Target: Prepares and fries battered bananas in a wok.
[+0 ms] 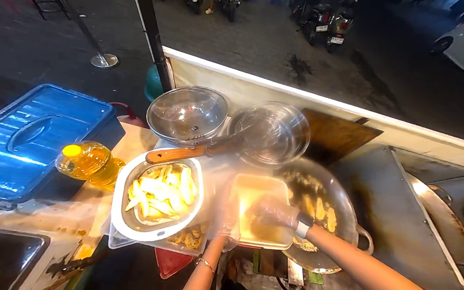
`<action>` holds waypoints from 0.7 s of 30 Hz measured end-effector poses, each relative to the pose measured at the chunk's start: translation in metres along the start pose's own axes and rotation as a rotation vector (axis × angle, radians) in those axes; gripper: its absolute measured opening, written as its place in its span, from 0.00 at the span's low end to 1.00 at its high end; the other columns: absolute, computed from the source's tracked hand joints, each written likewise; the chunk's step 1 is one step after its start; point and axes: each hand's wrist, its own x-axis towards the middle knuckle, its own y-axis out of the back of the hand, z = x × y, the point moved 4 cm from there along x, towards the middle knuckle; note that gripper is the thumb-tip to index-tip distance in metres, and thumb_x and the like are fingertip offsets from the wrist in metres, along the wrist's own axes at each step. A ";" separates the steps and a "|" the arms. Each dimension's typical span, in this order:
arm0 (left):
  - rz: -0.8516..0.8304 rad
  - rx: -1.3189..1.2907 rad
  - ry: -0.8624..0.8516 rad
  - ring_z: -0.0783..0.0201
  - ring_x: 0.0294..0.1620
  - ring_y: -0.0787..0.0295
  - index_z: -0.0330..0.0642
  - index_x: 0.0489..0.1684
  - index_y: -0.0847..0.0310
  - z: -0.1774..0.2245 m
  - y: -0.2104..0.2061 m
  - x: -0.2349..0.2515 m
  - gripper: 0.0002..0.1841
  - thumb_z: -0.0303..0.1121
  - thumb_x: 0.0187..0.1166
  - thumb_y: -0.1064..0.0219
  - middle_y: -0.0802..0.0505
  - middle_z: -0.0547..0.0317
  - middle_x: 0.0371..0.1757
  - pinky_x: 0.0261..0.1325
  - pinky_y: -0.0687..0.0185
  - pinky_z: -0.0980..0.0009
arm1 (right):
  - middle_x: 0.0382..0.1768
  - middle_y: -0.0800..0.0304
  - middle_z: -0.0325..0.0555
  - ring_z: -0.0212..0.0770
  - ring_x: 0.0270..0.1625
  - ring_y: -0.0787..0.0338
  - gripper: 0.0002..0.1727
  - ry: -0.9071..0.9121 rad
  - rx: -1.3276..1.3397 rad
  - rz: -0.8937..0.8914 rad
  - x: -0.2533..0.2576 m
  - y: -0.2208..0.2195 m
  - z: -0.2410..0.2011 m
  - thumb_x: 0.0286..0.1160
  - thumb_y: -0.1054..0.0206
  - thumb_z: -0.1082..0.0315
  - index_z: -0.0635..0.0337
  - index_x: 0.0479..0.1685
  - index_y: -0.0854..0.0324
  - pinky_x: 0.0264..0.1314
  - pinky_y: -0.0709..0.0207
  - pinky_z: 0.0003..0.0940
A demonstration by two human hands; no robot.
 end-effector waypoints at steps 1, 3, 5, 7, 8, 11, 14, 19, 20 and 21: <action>0.002 -0.003 0.000 0.61 0.78 0.21 0.51 0.82 0.26 -0.001 -0.001 0.000 0.27 0.34 0.81 0.36 0.15 0.54 0.76 0.83 0.28 0.58 | 0.43 0.08 0.56 0.56 0.53 0.09 0.14 -0.034 -0.001 0.028 -0.005 0.013 -0.006 0.75 0.31 0.59 0.61 0.46 0.11 0.63 0.21 0.59; 0.004 -0.021 0.010 0.61 0.76 0.19 0.53 0.82 0.25 -0.002 -0.001 0.001 0.26 0.35 0.81 0.36 0.14 0.55 0.75 0.81 0.26 0.57 | 0.45 0.07 0.55 0.55 0.55 0.09 0.15 -0.096 -0.013 0.092 -0.017 0.038 -0.018 0.76 0.31 0.56 0.58 0.49 0.11 0.64 0.19 0.57; 0.003 -0.022 0.020 0.60 0.76 0.19 0.52 0.82 0.25 -0.001 -0.001 0.001 0.26 0.35 0.82 0.36 0.14 0.55 0.74 0.81 0.25 0.57 | 0.43 0.07 0.52 0.52 0.53 0.08 0.15 -0.087 -0.038 0.205 -0.026 0.054 -0.023 0.75 0.31 0.55 0.56 0.47 0.10 0.63 0.18 0.55; -0.003 0.014 0.027 0.59 0.76 0.19 0.52 0.82 0.25 0.002 0.002 0.001 0.26 0.35 0.82 0.37 0.14 0.54 0.74 0.81 0.26 0.56 | 0.40 0.06 0.47 0.47 0.50 0.08 0.13 -0.059 -0.058 0.312 -0.031 0.061 -0.021 0.74 0.30 0.54 0.53 0.43 0.10 0.60 0.16 0.50; 0.000 0.022 0.021 0.59 0.76 0.19 0.52 0.82 0.25 0.004 0.003 0.001 0.26 0.35 0.82 0.37 0.14 0.54 0.74 0.81 0.26 0.56 | 0.40 0.06 0.45 0.46 0.50 0.08 0.13 -0.067 -0.052 0.337 -0.031 0.062 -0.019 0.74 0.31 0.53 0.52 0.43 0.10 0.60 0.16 0.49; 0.009 0.006 0.005 0.57 0.76 0.19 0.52 0.82 0.25 0.003 0.004 0.000 0.26 0.35 0.81 0.36 0.14 0.53 0.75 0.81 0.26 0.55 | 0.49 0.05 0.47 0.47 0.58 0.08 0.15 -0.115 -0.013 0.375 -0.020 0.043 -0.009 0.77 0.31 0.54 0.52 0.52 0.09 0.69 0.18 0.50; -0.014 -0.015 0.006 0.58 0.78 0.20 0.51 0.83 0.27 0.002 0.001 -0.002 0.28 0.34 0.81 0.35 0.15 0.52 0.76 0.82 0.27 0.57 | 0.57 0.07 0.54 0.55 0.66 0.12 0.19 -0.019 -0.020 0.218 0.003 -0.008 -0.002 0.75 0.28 0.53 0.55 0.56 0.09 0.77 0.26 0.57; -0.005 0.033 0.011 0.62 0.78 0.21 0.55 0.83 0.27 0.002 0.003 -0.001 0.28 0.35 0.81 0.35 0.15 0.57 0.77 0.82 0.27 0.59 | 0.71 0.19 0.68 0.71 0.77 0.23 0.29 -0.036 -0.110 0.071 0.022 -0.057 -0.017 0.73 0.28 0.62 0.58 0.75 0.22 0.78 0.32 0.72; -0.011 0.031 0.016 0.61 0.78 0.20 0.53 0.83 0.27 0.003 0.002 -0.002 0.27 0.35 0.81 0.35 0.15 0.56 0.76 0.82 0.27 0.59 | 0.70 0.18 0.68 0.71 0.76 0.22 0.25 -0.035 -0.115 0.094 0.025 -0.060 -0.017 0.77 0.32 0.63 0.59 0.74 0.22 0.77 0.30 0.71; -0.015 0.025 0.021 0.61 0.78 0.20 0.52 0.83 0.27 0.003 0.002 -0.003 0.27 0.34 0.81 0.35 0.15 0.56 0.76 0.82 0.27 0.59 | 0.69 0.18 0.69 0.71 0.75 0.22 0.23 -0.037 -0.108 0.099 0.028 -0.059 -0.019 0.80 0.36 0.64 0.61 0.73 0.21 0.76 0.30 0.71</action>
